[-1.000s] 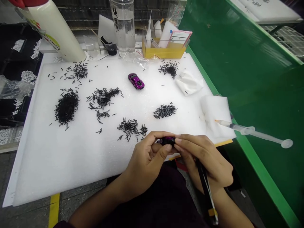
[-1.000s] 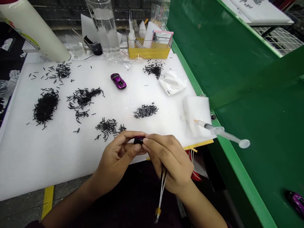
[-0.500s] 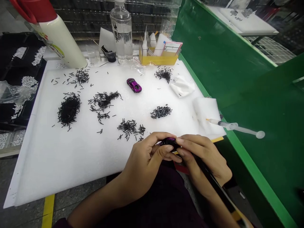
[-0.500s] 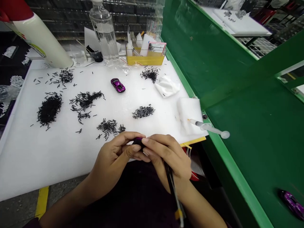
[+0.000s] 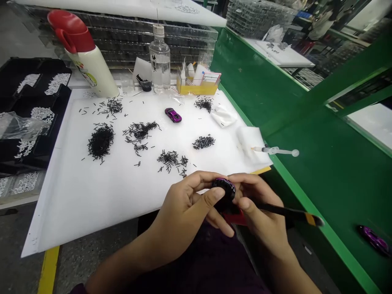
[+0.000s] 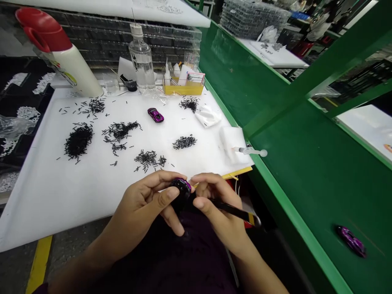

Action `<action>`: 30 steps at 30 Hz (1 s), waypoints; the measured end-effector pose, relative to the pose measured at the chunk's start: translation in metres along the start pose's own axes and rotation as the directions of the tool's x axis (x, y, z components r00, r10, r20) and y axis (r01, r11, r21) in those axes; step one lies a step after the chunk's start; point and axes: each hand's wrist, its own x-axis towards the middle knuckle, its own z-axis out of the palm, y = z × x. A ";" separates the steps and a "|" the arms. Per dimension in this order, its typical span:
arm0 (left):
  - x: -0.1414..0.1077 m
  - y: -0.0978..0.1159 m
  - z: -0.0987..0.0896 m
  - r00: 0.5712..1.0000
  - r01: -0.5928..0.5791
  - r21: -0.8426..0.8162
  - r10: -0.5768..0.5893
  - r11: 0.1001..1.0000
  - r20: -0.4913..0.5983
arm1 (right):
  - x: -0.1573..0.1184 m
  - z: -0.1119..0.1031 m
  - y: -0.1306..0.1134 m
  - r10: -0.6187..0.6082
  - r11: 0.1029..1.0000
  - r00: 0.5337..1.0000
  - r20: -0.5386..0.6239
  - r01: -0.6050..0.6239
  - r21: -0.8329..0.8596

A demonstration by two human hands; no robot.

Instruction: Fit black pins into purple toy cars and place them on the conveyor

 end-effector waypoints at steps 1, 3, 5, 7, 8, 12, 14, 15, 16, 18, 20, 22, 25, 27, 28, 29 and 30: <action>-0.003 0.001 0.000 1.000 0.005 0.015 -0.005 1.000 0.007 | -0.003 0.000 -0.002 -0.063 0.998 0.998 -0.025 0.062 -0.029; -0.009 0.003 0.000 1.000 0.009 0.046 -0.010 0.999 0.029 | -0.007 0.000 -0.007 -0.191 0.972 0.982 -0.013 0.187 -0.145; -0.014 0.004 -0.001 0.998 0.012 0.069 -0.016 0.998 0.057 | -0.009 -0.002 -0.012 -0.266 0.925 0.962 0.056 0.271 -0.265; -0.019 0.004 -0.002 0.997 0.023 0.087 -0.030 0.996 0.074 | -0.011 -0.003 -0.017 -0.297 0.891 0.949 0.107 0.316 -0.326; -0.021 0.004 -0.002 0.996 0.026 0.094 -0.034 0.995 0.084 | -0.011 -0.003 -0.019 -0.304 0.882 0.945 0.120 0.327 -0.339; -0.026 0.006 -0.003 0.991 0.050 0.076 -0.059 0.996 0.123 | -0.012 0.000 -0.024 -0.402 0.813 0.906 0.130 0.419 -0.404; -0.028 0.008 -0.002 0.989 0.064 0.073 -0.073 0.995 0.130 | -0.009 0.002 -0.024 -0.483 0.737 0.862 0.154 0.495 -0.460; -0.028 0.008 -0.002 0.988 0.069 0.077 -0.079 0.995 0.134 | -0.007 0.002 -0.024 -0.518 0.703 0.838 0.172 0.532 -0.472; -0.028 0.009 -0.002 0.987 0.074 0.083 -0.085 0.994 0.138 | -0.005 0.002 -0.024 -0.544 0.681 0.817 0.192 0.563 -0.468; -0.026 0.010 -0.002 0.984 0.086 0.085 -0.097 0.993 0.147 | -0.001 0.001 -0.023 -0.570 0.674 0.793 0.213 0.600 -0.432; -0.024 0.011 -0.002 0.983 0.085 0.078 -0.097 0.993 0.155 | 0.001 -0.001 -0.021 -0.551 0.711 0.810 0.202 0.582 -0.394; -0.022 0.011 -0.002 0.983 0.081 0.074 -0.092 0.994 0.158 | 0.001 -0.003 -0.019 -0.486 0.778 0.854 0.187 0.520 -0.353; -0.018 0.012 -0.001 0.983 0.084 0.084 -0.096 0.993 0.155 | 0.000 -0.006 -0.014 -0.325 0.922 0.939 0.110 0.340 -0.183; -0.014 0.012 0.000 0.983 0.087 0.084 -0.099 0.993 0.152 | 0.001 -0.008 -0.010 -0.160 0.987 0.986 0.053 0.161 -0.016; -0.011 0.011 0.001 0.983 0.089 0.081 -0.100 0.993 0.154 | 0.002 -0.009 -0.008 -0.067 0.996 0.995 0.068 0.063 0.057; -0.007 0.010 0.003 0.983 0.088 0.073 -0.098 0.993 0.158 | 0.002 -0.010 -0.006 0.022 0.994 0.992 0.125 -0.035 0.106; -0.002 0.007 0.005 0.981 0.090 0.060 -0.099 0.994 0.169 | 0.001 -0.012 -0.004 0.099 0.984 0.975 0.200 -0.126 0.125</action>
